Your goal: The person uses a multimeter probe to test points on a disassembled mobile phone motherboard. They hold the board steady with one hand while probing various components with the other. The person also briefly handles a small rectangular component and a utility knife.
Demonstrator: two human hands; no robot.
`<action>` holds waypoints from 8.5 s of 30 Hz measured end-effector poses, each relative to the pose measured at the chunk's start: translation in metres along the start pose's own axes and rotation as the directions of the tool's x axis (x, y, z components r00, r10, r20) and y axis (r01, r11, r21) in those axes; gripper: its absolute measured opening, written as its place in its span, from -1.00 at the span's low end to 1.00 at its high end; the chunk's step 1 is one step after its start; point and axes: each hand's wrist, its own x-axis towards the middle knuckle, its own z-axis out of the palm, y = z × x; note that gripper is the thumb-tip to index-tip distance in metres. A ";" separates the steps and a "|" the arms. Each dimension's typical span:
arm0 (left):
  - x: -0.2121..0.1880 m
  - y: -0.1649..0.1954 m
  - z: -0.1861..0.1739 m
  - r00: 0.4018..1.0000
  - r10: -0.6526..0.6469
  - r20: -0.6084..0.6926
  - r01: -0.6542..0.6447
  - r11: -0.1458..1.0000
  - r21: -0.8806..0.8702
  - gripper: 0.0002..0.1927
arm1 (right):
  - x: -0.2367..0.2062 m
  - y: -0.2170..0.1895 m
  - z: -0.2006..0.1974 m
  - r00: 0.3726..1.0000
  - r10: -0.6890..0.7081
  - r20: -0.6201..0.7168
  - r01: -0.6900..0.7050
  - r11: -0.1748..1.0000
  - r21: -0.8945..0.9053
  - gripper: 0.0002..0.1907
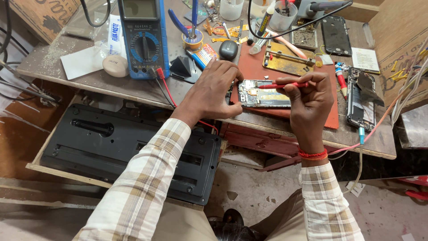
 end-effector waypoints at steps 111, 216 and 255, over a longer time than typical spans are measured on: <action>0.060 0.007 0.000 0.899 -0.148 0.412 -0.033 0.915 0.401 -0.93 | -0.001 0.012 0.009 0.957 -0.086 -0.278 0.049 0.989 -0.139 -0.89; 0.002 0.001 0.011 0.987 -0.035 -0.157 0.032 0.999 -0.024 -0.92 | 0.010 0.005 0.027 0.978 -0.209 0.006 0.199 0.922 -0.332 -0.65; 0.004 0.002 0.014 0.997 -0.031 -0.073 0.037 0.996 0.078 -0.28 | 0.010 0.007 0.024 0.979 -0.204 0.021 0.200 0.924 -0.327 -0.74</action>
